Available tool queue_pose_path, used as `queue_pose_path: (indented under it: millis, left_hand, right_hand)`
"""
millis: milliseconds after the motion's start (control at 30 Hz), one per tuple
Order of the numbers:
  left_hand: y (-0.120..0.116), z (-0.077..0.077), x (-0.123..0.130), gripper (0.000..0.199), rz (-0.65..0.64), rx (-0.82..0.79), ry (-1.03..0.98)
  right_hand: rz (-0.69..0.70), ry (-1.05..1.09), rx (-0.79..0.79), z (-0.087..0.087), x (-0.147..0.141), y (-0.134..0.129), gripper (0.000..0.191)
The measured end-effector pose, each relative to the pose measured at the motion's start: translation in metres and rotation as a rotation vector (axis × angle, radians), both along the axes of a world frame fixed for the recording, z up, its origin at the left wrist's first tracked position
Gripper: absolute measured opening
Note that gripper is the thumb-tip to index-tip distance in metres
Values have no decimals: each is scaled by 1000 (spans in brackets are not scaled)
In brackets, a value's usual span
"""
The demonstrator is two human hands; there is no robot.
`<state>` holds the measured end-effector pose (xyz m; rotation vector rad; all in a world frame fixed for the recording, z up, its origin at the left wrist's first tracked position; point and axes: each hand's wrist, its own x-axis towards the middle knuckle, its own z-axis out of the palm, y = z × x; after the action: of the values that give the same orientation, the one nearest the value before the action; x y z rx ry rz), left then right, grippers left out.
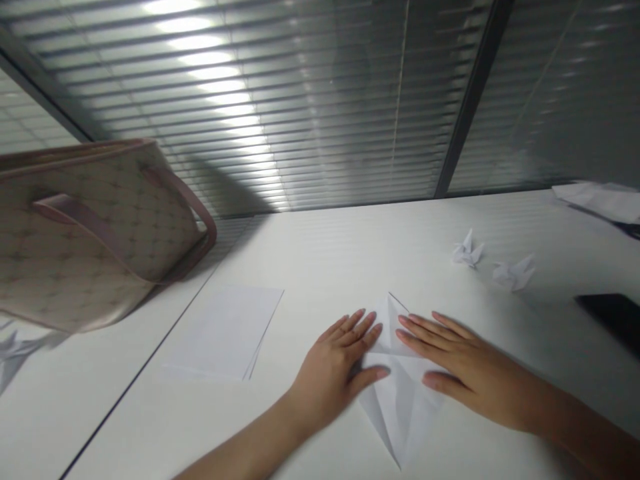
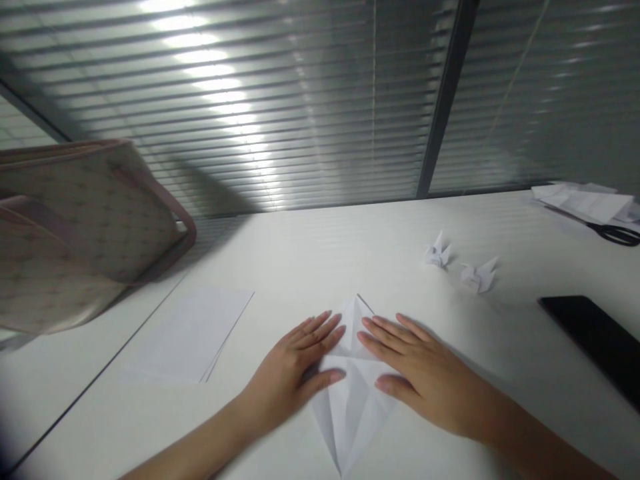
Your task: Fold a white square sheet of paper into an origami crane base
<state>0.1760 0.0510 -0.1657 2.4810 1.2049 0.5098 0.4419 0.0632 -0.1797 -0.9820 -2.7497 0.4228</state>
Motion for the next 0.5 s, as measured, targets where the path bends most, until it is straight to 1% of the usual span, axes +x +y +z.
queue_pose_path:
  millis: [67,133,267,433,500]
  left_hand:
    - [-1,1,1,58,-19,2,85]
    - [-1,1,2,55,-11,10,106]
    - [-2,-3,1,47,-3,16,73]
    - [-3,-4,0,41,2,17,30]
    - [-5,-4,-1,44,16,10,15]
  right_hand:
    - [5,-10,4,-1,0,-2,57]
    - [10,-26,2,-2,0,-2,57]
    - [10,-3,-21,-1,0,-1,61]
    - [18,17,-81,2,0,0,63]
    - [9,20,-98,3,0,0,63]
